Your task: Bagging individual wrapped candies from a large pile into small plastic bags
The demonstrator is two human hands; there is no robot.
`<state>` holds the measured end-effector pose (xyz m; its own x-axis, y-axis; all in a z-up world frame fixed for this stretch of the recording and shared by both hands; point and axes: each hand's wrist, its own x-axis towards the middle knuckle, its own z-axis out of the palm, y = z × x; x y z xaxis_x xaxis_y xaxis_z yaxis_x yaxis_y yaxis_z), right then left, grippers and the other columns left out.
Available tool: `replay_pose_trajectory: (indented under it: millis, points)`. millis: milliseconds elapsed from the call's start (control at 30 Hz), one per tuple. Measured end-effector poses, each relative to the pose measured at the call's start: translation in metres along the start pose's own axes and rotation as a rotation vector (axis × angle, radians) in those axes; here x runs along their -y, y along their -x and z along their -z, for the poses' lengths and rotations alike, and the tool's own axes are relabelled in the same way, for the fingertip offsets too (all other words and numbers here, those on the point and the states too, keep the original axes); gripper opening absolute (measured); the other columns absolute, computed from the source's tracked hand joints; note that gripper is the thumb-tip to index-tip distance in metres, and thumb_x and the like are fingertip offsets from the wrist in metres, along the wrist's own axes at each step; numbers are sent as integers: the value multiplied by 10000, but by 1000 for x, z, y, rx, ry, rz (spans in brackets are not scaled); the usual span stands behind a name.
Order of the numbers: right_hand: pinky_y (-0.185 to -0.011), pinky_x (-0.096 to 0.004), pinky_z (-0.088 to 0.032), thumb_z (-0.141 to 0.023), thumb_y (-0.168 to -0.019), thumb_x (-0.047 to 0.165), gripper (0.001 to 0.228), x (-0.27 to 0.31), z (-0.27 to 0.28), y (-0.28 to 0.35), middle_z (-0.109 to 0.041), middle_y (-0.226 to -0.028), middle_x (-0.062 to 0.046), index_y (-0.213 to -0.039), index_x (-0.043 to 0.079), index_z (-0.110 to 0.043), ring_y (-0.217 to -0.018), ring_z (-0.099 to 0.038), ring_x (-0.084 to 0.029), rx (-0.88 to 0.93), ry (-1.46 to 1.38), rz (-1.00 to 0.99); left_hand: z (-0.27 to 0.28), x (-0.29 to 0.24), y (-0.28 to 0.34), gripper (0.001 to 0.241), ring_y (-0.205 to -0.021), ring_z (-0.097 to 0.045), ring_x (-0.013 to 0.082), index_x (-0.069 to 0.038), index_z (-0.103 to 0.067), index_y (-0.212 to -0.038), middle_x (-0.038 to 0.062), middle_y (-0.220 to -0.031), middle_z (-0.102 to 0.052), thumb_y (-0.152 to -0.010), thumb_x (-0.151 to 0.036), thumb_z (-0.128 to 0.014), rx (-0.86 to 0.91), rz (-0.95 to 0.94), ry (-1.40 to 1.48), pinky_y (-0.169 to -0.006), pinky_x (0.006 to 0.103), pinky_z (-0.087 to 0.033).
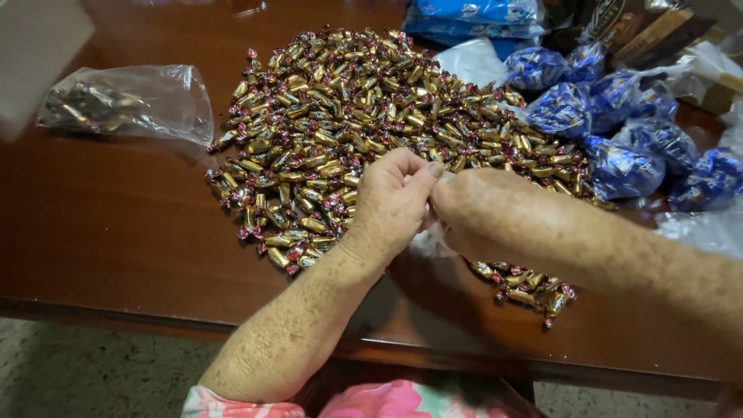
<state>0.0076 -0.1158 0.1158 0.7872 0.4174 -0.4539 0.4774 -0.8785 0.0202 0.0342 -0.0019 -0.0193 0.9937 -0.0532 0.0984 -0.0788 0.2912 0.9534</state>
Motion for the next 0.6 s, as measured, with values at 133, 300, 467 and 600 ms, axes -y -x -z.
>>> replay_pose_trajectory:
  millis: [133, 300, 467, 600]
  points:
    - [-656, -313, -663, -679, -953, 179, 91, 3, 26, 3, -747, -802, -90, -959, 100, -726, -707, -770, -201, 6, 117, 6, -1, -22, 10, 165, -407, -614, 140, 40, -673, -916, 142, -557, -648, -988, -104, -637, 12, 13, 72, -331, 193, -483]
    - [-661, -345, -649, -684, -957, 171, 126, -20, 34, 18, -740, -866, -127, -1032, 79, -727, -767, -753, -245, -210, 65, 107, 12, -42, 10, 165, -428, -624, 140, 27, -666, -923, 134, -574, -649, -988, -115, -612, -14, -44, 53, -352, 193, -521]
    - [-1121, -590, -448, -764, -875, 424, 785, -43, 11, 17, -578, -1399, -319, -1455, -31, -494, -1292, -568, -479, -220, -198, -191, 15, -55, 14, 132, -473, -647, 114, -5, -651, -939, 93, -594, -652, -1003, -116, -614, -79, -122, 71, -389, 171, -546]
    - [-1105, -737, -370, -782, -730, 737, 1214, -82, -56, -27, -346, -1554, -375, -1601, 60, -275, -1435, -349, -563, -153, -161, -300, 17, -48, 7, 129, -487, -631, 124, -34, -642, -911, 103, -620, -628, -1008, -110, -603, -45, -232, -74, -408, 200, -560]
